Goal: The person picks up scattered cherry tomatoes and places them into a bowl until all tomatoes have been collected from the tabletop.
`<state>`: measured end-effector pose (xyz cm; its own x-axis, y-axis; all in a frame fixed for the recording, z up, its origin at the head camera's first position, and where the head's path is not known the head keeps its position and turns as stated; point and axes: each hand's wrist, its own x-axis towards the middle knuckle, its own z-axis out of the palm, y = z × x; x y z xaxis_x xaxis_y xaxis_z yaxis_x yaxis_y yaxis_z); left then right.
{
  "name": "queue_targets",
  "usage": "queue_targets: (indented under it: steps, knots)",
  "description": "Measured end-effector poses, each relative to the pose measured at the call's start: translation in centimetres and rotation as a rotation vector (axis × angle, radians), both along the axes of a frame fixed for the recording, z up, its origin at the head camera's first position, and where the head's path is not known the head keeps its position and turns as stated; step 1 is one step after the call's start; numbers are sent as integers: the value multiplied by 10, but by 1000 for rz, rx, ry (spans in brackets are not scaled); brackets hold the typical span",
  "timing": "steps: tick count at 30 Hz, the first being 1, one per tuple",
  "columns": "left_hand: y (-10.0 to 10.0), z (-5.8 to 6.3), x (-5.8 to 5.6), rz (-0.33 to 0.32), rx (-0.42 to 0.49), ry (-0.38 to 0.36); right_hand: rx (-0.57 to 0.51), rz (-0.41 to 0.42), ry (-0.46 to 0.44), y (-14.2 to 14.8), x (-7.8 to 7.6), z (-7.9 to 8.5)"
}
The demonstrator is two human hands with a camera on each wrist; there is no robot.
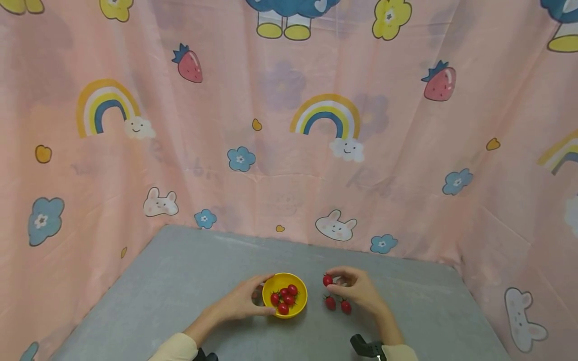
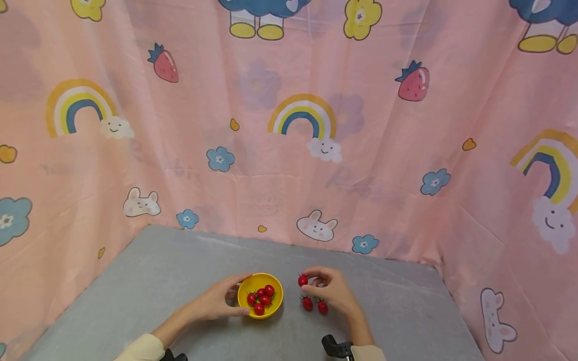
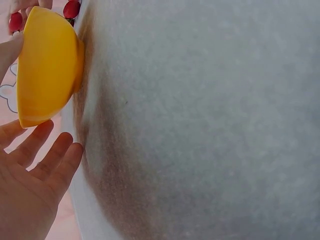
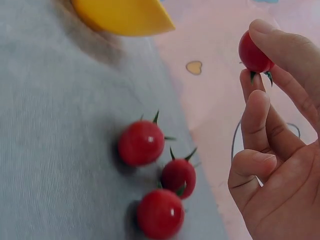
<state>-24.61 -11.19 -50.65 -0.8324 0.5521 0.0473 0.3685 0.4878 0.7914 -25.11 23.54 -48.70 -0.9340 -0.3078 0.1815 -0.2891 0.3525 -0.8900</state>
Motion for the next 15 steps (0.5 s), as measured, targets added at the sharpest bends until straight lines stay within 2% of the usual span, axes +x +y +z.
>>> queue_targets:
  steps: [8, 15]
  knots:
    - [0, -2, -1, -1, 7, -10, -14, 40, 22, -17, -4, 3]
    - [0, -2, -1, 9, 9, -12, -34, 66, 4, -31, -6, 4]
